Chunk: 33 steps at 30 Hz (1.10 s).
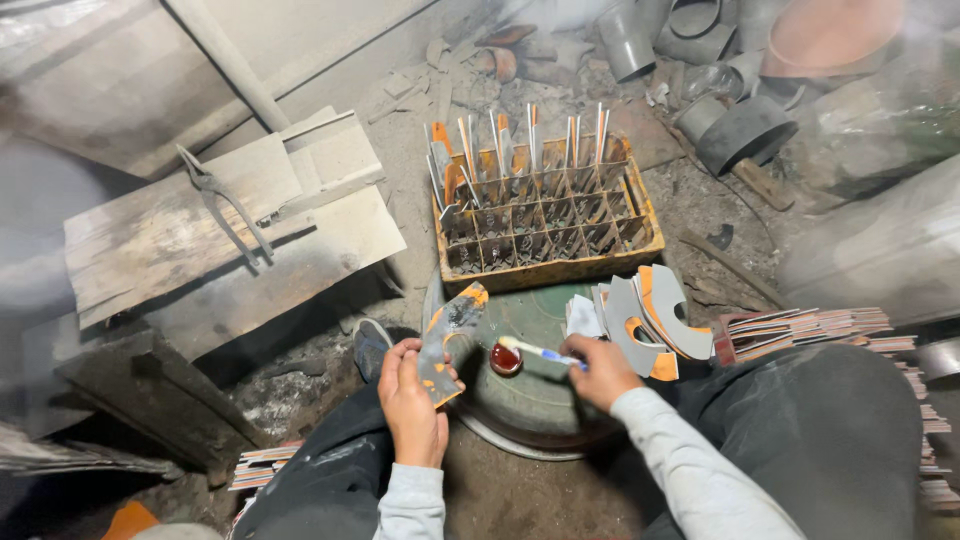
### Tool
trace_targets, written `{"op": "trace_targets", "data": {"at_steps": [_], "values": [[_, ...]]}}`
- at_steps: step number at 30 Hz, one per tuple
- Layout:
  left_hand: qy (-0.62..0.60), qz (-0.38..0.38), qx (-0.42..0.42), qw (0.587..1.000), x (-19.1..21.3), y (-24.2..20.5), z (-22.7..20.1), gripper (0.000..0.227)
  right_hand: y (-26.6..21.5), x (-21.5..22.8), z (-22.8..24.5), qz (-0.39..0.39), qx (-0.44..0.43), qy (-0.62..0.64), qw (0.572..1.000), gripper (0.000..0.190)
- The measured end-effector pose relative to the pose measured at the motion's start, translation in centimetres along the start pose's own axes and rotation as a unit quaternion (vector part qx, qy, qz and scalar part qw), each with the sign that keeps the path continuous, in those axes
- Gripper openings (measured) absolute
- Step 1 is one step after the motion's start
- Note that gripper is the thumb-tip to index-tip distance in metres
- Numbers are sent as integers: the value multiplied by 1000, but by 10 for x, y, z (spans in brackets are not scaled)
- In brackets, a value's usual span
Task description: The person sits on the floor and applies a reddish-brown adhesive to curved gray and orange parts using a toothbrush. They dip the brush into a small container, spread the adhesive on each part, and place the treated parts into a yellow crate with compartments.
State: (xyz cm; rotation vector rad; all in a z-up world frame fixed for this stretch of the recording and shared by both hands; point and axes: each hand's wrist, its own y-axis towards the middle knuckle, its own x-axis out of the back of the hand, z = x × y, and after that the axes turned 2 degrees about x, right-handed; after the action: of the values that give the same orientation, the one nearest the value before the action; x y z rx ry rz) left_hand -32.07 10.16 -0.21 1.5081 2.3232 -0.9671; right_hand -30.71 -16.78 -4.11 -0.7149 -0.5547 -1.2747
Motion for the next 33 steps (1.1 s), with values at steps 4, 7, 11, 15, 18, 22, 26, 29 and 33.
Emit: {"op": "trace_targets", "data": {"at_steps": [4,7,11,15,18,22,26,29,33], "values": [[29,6,-11,1000,-1,-5,0,18,6,-25,-3,-1,33,-112,993,23],[43,9,-1,999,-3,-5,0,19,8,-32,-1,25,37,-163,986,18],[43,-1,-4,999,-2,-5,-2,19,11,-28,7,34,50,-165,984,17],[41,-5,-3,999,0,-3,0,19,9,-22,11,76,0,-177,981,17],[48,-8,-3,999,1,-1,2,18,8,-14,10,76,-34,-136,987,18],[51,-8,-10,999,1,1,6,18,3,-3,9,79,-58,-120,988,21],[57,-12,-7,998,2,4,9,18,-6,3,13,89,-55,-150,983,20],[58,-8,-10,998,3,4,10,18,-9,9,19,102,-60,-168,979,20],[56,-13,-3,998,3,4,10,18,-13,11,22,113,-65,-196,972,22]]}}
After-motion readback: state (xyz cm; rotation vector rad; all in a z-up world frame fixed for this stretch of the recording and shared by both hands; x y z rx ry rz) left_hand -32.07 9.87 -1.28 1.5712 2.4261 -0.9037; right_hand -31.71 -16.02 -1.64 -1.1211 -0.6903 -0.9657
